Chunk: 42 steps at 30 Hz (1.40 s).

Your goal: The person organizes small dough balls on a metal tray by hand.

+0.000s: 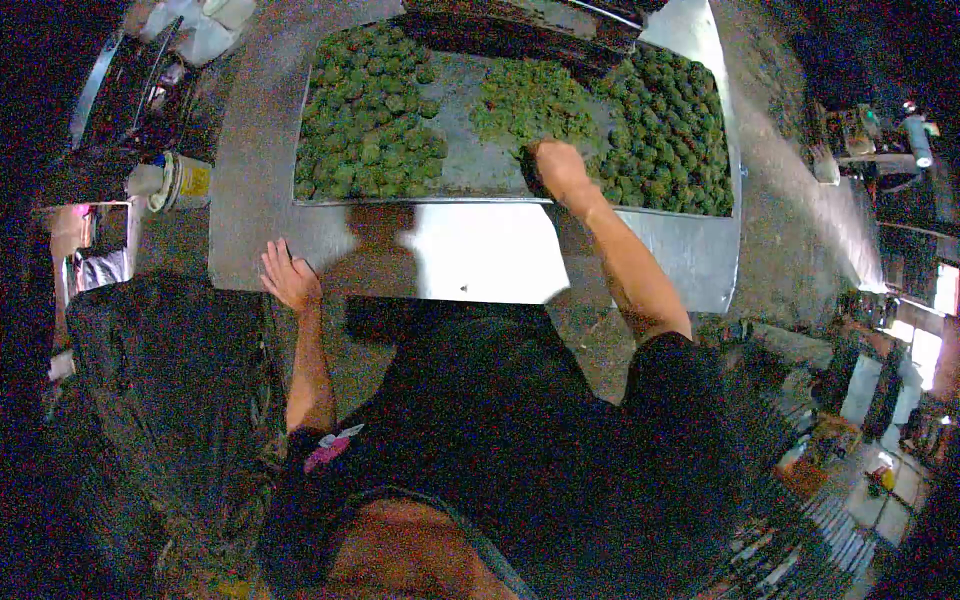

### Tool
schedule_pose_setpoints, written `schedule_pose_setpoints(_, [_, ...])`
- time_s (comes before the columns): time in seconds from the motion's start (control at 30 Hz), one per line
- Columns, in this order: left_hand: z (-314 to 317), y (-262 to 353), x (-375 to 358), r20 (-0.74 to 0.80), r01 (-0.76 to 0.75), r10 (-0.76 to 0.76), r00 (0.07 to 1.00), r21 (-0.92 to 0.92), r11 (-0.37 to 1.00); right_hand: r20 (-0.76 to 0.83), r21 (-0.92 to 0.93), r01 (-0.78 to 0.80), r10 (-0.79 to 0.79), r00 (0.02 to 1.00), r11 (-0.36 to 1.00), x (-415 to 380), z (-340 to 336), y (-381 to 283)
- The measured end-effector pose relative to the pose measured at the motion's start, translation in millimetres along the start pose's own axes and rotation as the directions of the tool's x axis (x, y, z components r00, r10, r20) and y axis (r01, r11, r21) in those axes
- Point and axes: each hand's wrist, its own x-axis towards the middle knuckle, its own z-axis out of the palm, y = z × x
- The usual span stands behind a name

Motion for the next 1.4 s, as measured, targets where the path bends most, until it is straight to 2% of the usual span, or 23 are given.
schedule_pose_setpoints(0.07, [-2, 0, 0, -0.002, -0.003, 0.003, 1.000, 0.000, 1.000, -0.038, -0.010, -0.027, 0.026, 0.999, 1.000, -2, -5, 6])
schedule_pose_setpoints(0.1, [-3, 1, 0, 0.013, 0.010, -0.010, 1.000, 0.003, 1.000, -0.056, 0.327, -0.083, 0.107, 0.993, 0.941, -6, -14, 16])
schedule_pose_setpoints(0.13, [-3, 3, 1, 0.025, 0.026, -0.026, 0.999, 0.005, 1.000, -0.048, 0.625, -0.114, 0.184, 0.982, 0.772, -6, -28, 20])
schedule_pose_setpoints(0.17, [-2, 3, 1, 0.020, 0.028, -0.028, 0.999, 0.003, 1.000, 0.223, 0.863, -0.370, 0.398, 0.890, 0.344, -12, -61, -1])
schedule_pose_setpoints(0.2, [-2, 3, 0, 0.018, 0.026, -0.026, 1.000, 0.000, 1.000, 0.234, 0.962, -0.272, 0.430, 0.872, 0.027, -9, -40, 21])
schedule_pose_setpoints(0.27, [-2, 2, 2, 0.010, 0.007, -0.007, 1.000, -0.001, 1.000, 0.350, 0.909, -0.203, 0.400, 0.847, -0.365, -21, -60, 14])
schedule_pose_setpoints(0.37, [-3, 3, 0, 0.006, -0.013, 0.013, 1.000, -0.022, 1.000, 0.392, 0.894, -0.169, 0.542, 0.743, -0.415, -24, -60, 4])
schedule_pose_setpoints(0.47, [-7, 4, 0, 0.043, -0.005, 0.006, 0.999, -0.007, 1.000, 0.210, 0.978, -0.174, 0.542, 0.813, -0.118, -20, -54, -10])
schedule_pose_setpoints(0.5, [-8, 4, 0, 0.050, 0.002, -0.001, 0.999, -0.007, 1.000, 0.104, 0.974, -0.200, 0.582, 0.807, 0.102, -16, -40, -5])
schedule_pose_setpoints(0.53, [-8, 5, 1, 0.058, 0.010, -0.010, 0.998, -0.006, 1.000, 0.102, 0.976, -0.195, 0.585, 0.805, 0.098, -13, -36, -2])
schedule_pose_setpoints(0.6, [-6, 5, 1, 0.060, 0.011, -0.011, 0.998, 0.003, 1.000, -0.020, 0.824, -0.396, 0.719, 0.694, 0.405, -9, -26, 2])
schedule_pose_setpoints(0.67, [-6, 4, 0, 0.066, 0.020, -0.021, 0.998, 0.014, 1.000, -0.001, 0.831, -0.418, 0.752, 0.659, 0.367, -8, -28, 0])
schedule_pose_setpoints(0.73, [-6, 4, 0, 0.066, 0.016, -0.018, 0.998, 0.026, 1.000, 0.133, 0.934, -0.304, 0.602, 0.787, 0.191, -18, -39, -6])
schedule_pose_setpoints(0.77, [-5, 3, 0, 0.067, 0.015, -0.016, 0.998, 0.023, 1.000, 0.132, 0.933, -0.304, 0.604, 0.786, 0.191, -25, -51, -10])
schedule_pose_setpoints(0.83, [-2, 1, -1, 0.062, 0.015, -0.016, 0.998, 0.021, 1.000, 0.147, 0.982, -0.070, 0.483, 0.863, -0.174, -35, -68, -15])
schedule_pose_setpoints(0.87, [-2, 1, 0, 0.058, 0.013, -0.014, 0.998, 0.015, 1.000, 0.140, 0.983, -0.064, 0.487, 0.862, -0.169, -36, -65, -8])
schedule_pose_setpoints(0.93, [-3, 1, 0, 0.066, 0.015, -0.016, 0.998, 0.019, 1.000, 0.127, 0.858, 0.121, 0.433, 0.892, -0.500, -40, -60, 2])
schedule_pose_setpoints(0.97, [-3, 1, 0, 0.063, 0.010, -0.011, 0.998, 0.017, 1.000, 0.213, 0.758, 0.178, 0.496, 0.842, -0.628, -36, -62, -5])
schedule_pose_setpoints(1.13, [-3, 2, -1, 0.074, 0.025, -0.027, 0.997, 0.026, 0.999, 0.181, 0.855, 0.134, 0.529, 0.829, -0.502, -21, -48, -8])
schedule_pose_setpoints(1.23, [-2, 0, -1, 0.066, 0.020, -0.022, 0.998, 0.032, 0.999, 0.225, 0.968, -0.065, 0.716, 0.661, -0.244, -18, -64, -25])
schedule_pose_setpoints(1.27, [-2, 0, 0, 0.070, 0.022, -0.024, 0.997, 0.032, 0.999, 0.227, 0.967, -0.068, 0.716, 0.660, -0.244, -20, -65, -25])
schedule_pose_setpoints(1.33, [-2, 1, -1, 0.070, 0.026, -0.027, 0.997, 0.024, 0.999, 0.118, 0.993, -0.111, 0.629, 0.768, -0.051, -26, -70, -27])
schedule_pose_setpoints(1.4, [-1, -1, -2, 0.067, 0.023, -0.025, 0.997, 0.023, 0.999, 0.098, 0.993, -0.037, 0.614, 0.783, -0.111, -34, -79, -38])
